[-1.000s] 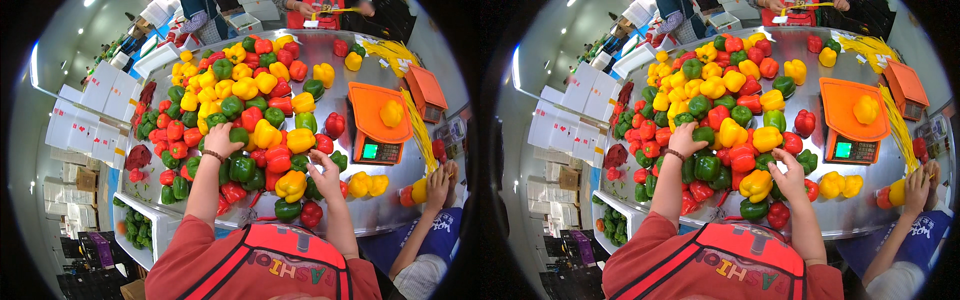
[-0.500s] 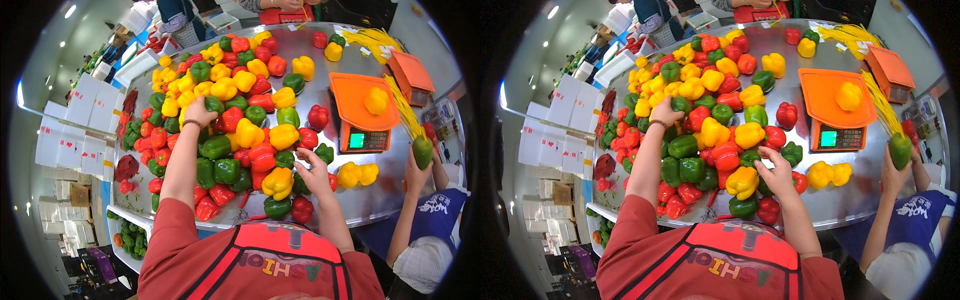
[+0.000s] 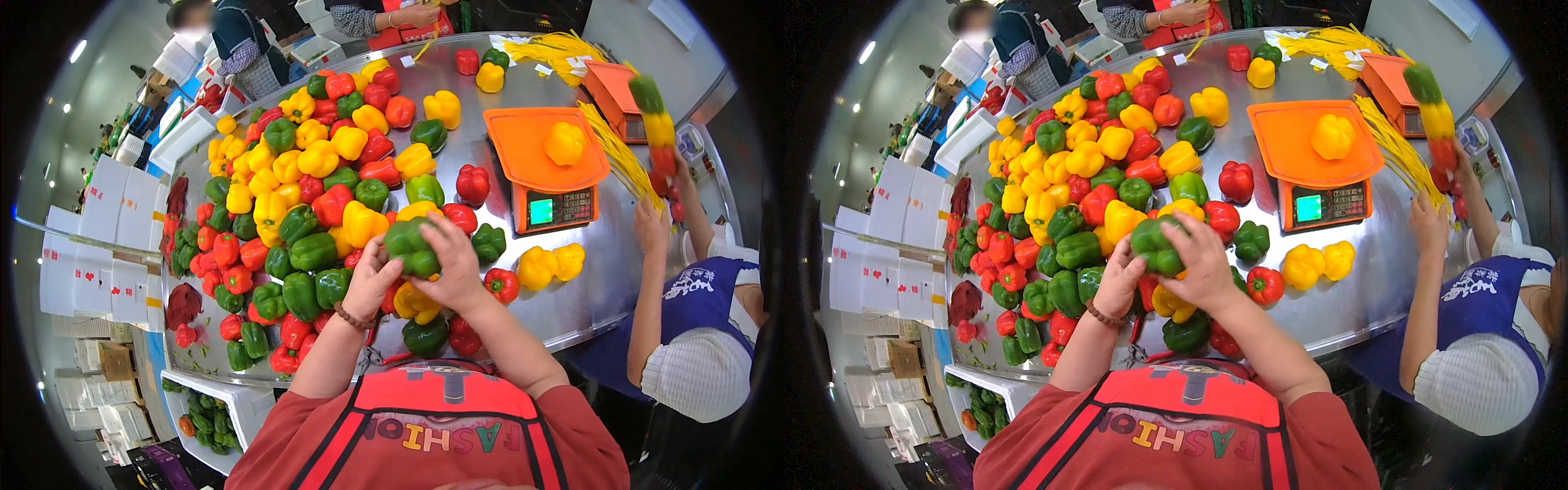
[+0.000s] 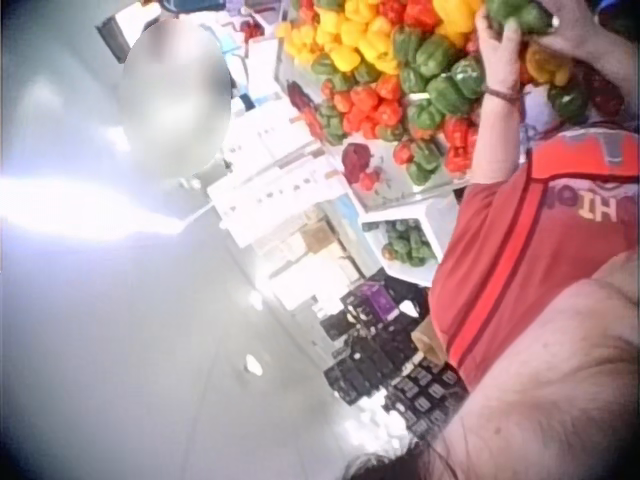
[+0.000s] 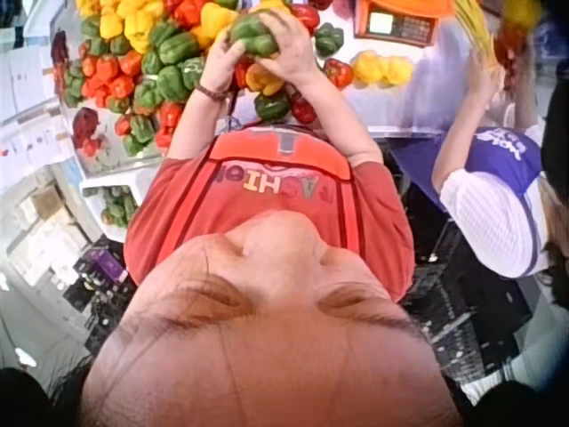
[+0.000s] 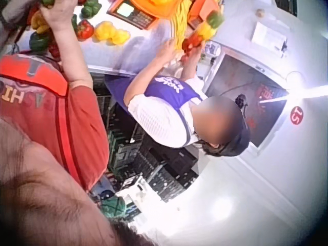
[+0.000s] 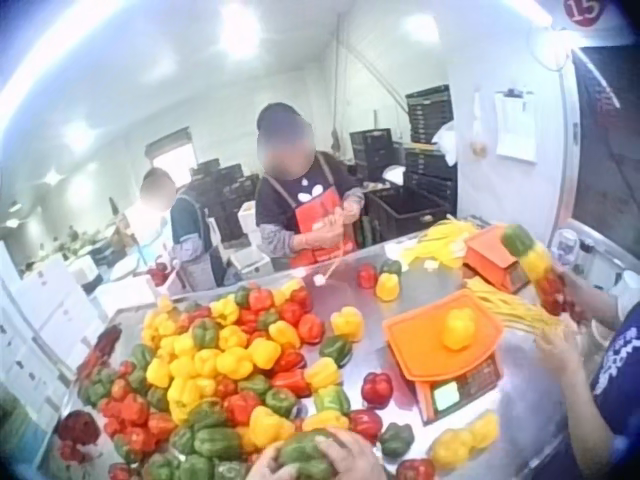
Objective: The person sorts red, yellow, and green bell peppers on a metal table, picking them up and placing them on a digital scale. The person handles peppers one at a time, moving them between the pile and the scale repeatedly.
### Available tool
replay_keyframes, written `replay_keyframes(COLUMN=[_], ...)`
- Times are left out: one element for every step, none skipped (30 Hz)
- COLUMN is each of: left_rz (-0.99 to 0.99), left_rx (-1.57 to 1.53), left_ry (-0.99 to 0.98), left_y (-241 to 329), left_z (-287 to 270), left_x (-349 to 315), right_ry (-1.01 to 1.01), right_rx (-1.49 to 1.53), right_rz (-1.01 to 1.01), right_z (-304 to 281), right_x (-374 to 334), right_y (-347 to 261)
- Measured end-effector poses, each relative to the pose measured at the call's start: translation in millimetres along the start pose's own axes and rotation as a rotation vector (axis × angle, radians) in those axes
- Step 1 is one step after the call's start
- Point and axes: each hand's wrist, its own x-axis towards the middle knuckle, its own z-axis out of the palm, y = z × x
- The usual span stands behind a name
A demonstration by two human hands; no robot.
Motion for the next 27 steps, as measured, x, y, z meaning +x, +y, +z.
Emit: replay_keyframes(left_rz=[0.047, 0.094, 0.144, 0.184, 0.186, 0.172, 0.159, 0.142, 0.126, 0.108, 0.109, 0.109, 0.109, 0.124, 0.134, 0.144, 0.155, 0.173, 0.162, 0.152, 0.139, 0.135, 0.132, 0.127, 0.139, 0.15, 0.158], left_rx=[0.105, 0.209, 0.317, 0.37, 0.332, 0.327, 0.318, 0.332, 0.344, 0.356, 0.372, 0.388, 0.404, 0.41, 0.429, 0.448, 0.467, 0.469, 0.467, 0.465, 0.463, 0.482, 0.502, 0.609, 0.683, 0.802, 0.921], left_ry=[0.013, 0.027, 0.04, 0.065, 0.095, 0.119, 0.14, 0.155, 0.168, 0.183, 0.194, 0.214, 0.233, 0.252, 0.265, 0.278, 0.291, 0.312, 0.321, 0.331, 0.338, 0.334, 0.329, 0.342, 0.347, 0.333, 0.316], left_y=[0.7, 0.7, 1.4, 2.4, 6.6, 9.8, 10.8, 9.8, 7.8, 6.0, 5.1, 4.6, 4.5, 4.8, 5.5, 5.9, 5.8, 5.5, 5.2, 5.0, 5.3, 4.6, 2.7, 5.0, 4.6, 3.8, 3.2], left_z=[-1.3, -4.7, -8.8, -13.9, -12.2, -13.2, -14.0, -14.4, -14.8, -15.6, -17.1, -20.3, -23.4, -26.2, -31.0, -37.0, -42.8, -48.2, -50.8, -52.9, -54.7, -55.0, -52.7, -46.7, -44.1, -42.6, -40.5], left_x=[1.7, 4.0, 7.3, 11.0, 11.3, 9.1, 7.0, 5.1, 3.4, 1.6, 0.6, -1.9, -3.7, -4.8, -5.8, -6.7, -7.5, -8.5, -8.8, -9.4, -10.5, -10.9, -10.4, -11.4, -12.3, -12.8, -13.2], right_ry=[0.058, 0.123, 0.189, 0.296, 0.401, 0.443, 0.485, 0.487, 0.488, 0.431, 0.372, 0.307, 0.308, 0.308, 0.308, 0.311, 0.312, 0.313, 0.213, 0.131, 0.048, 0.016, -0.017, -0.055, -0.112, -0.169, -0.225], right_rx=[0.015, 0.034, 0.055, 0.002, -0.055, -0.171, -0.294, -0.396, -0.499, -0.585, -0.67, -0.748, -0.809, -0.871, -0.931, -0.833, -0.733, -0.628, -0.499, -0.449, -0.4, -0.397, -0.393, -0.388, -0.294, -0.2, -0.107], right_rz=[-0.005, 0.075, 0.154, 0.24, 0.328, 0.341, 0.353, 0.359, 0.364, 0.352, 0.34, 0.324, 0.341, 0.357, 0.377, 0.243, 0.11, -0.02, -0.058, -0.021, 0.018, 0.067, 0.117, 0.162, 0.185, 0.208, 0.233], right_z=[-6.0, -13.4, -22.3, -28.1, -36.9, -54.0, -71.8, -85.1, -95.5, -102.8, -108.8, -109.7, -109.6, -108.8, -104.0, -95.1, -84.4, -72.2, -57.1, -41.7, -28.5, -19.8, -12.5, -7.9, -2.8, 3.5, 7.4], right_x=[3.9, 7.3, 11.9, 12.4, 13.8, 24.6, 34.1, 38.5, 41.1, 43.1, 44.4, 49.5, 53.7, 58.7, 62.3, 62.0, 60.7, 59.5, 58.9, 55.8, 49.0, 43.0, 37.0, 36.8, 35.3, 32.4, 32.0], right_y=[8.9, 19.9, 34.9, 64.7, 95.7, 109.5, 121.9, 141.1, 157.2, 166.3, 174.4, 171.3, 167.3, 162.3, 154.6, 153.0, 152.4, 148.5, 137.4, 135.4, 137.6, 141.3, 144.9, 140.0, 133.9, 125.4, 109.7])
